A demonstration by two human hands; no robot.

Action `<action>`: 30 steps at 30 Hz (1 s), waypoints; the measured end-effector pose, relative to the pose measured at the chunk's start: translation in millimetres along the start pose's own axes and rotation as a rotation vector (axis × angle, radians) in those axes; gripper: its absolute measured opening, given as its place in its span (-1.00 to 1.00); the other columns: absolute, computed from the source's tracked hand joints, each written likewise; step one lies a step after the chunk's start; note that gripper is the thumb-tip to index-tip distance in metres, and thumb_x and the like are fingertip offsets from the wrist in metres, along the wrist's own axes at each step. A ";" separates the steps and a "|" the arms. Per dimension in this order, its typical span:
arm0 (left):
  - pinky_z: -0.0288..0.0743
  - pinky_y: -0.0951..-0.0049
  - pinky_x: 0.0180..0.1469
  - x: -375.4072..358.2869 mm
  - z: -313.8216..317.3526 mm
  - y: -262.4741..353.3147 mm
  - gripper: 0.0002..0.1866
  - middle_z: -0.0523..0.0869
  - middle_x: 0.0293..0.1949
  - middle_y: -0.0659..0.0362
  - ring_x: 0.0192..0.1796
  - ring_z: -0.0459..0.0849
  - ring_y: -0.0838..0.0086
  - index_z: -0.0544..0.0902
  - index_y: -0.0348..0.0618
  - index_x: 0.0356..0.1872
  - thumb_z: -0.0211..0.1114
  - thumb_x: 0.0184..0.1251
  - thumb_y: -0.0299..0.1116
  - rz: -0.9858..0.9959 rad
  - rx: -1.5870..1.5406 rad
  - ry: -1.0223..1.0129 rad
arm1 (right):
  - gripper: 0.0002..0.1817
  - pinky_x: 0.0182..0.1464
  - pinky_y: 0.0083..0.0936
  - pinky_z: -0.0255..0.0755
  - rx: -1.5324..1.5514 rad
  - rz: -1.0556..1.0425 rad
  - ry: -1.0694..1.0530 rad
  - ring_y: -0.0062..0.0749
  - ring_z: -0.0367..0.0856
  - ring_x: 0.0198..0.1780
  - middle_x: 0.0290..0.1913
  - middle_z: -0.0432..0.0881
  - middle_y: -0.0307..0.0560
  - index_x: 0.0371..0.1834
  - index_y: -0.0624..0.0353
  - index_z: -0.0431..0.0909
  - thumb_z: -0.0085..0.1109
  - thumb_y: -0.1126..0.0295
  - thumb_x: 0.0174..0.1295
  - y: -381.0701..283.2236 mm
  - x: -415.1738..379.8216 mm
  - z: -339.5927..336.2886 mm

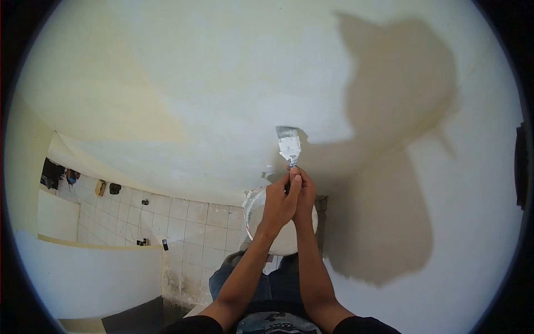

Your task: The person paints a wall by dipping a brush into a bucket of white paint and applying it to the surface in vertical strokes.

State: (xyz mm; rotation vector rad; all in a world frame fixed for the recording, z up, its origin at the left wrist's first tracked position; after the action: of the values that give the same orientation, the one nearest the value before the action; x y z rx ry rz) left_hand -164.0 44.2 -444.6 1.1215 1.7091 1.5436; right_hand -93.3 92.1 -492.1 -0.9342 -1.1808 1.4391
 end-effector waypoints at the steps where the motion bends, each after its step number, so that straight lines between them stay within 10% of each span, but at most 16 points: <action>1: 0.50 0.31 -0.30 -1.9 -3.7 6.0 -0.56 0.70 -0.47 -0.14 -0.41 0.69 0.26 0.65 -0.45 -0.25 0.13 0.52 -0.14 0.022 -0.019 0.004 | -0.64 -0.30 -0.57 0.34 -0.006 -0.028 0.012 -0.66 0.40 -0.32 -0.39 0.53 -0.35 -0.20 0.31 0.62 0.10 0.17 0.50 -7.9 -3.2 3.5; 11: 0.55 0.10 -0.09 8.5 -14.5 -100.4 -0.46 0.73 -0.28 -0.29 -0.16 0.73 -0.13 0.70 -0.40 -0.21 0.04 0.51 -0.01 -0.238 0.154 -0.059 | -0.72 -0.29 -0.53 0.41 0.080 0.126 0.088 -0.63 0.47 -0.35 -0.42 0.58 -0.29 -0.32 0.29 0.63 0.12 0.29 0.44 150.8 5.1 6.0; 30: 0.55 0.23 -0.21 1.4 -46.2 1.0 -0.60 0.72 -0.37 -0.20 -0.27 0.76 0.03 0.66 -0.41 -0.16 0.15 0.49 -0.16 0.091 -0.055 -0.132 | -0.65 -0.38 -0.71 0.22 0.063 -0.115 0.184 -0.77 0.33 -0.38 -0.42 0.42 -0.47 -0.17 0.26 0.62 0.08 0.15 0.52 -0.8 -22.9 45.3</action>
State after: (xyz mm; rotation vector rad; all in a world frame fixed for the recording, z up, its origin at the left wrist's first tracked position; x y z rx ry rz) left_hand -203.8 22.4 -435.6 1.2597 1.5389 1.5249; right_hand -132.1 60.9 -482.1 -0.9191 -1.0307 1.2637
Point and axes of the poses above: each hand's wrist, its own x-axis towards the middle knuckle, its own z-axis out of the palm, y = z × x, the point moved 4 cm from there along x, towards the middle knuckle
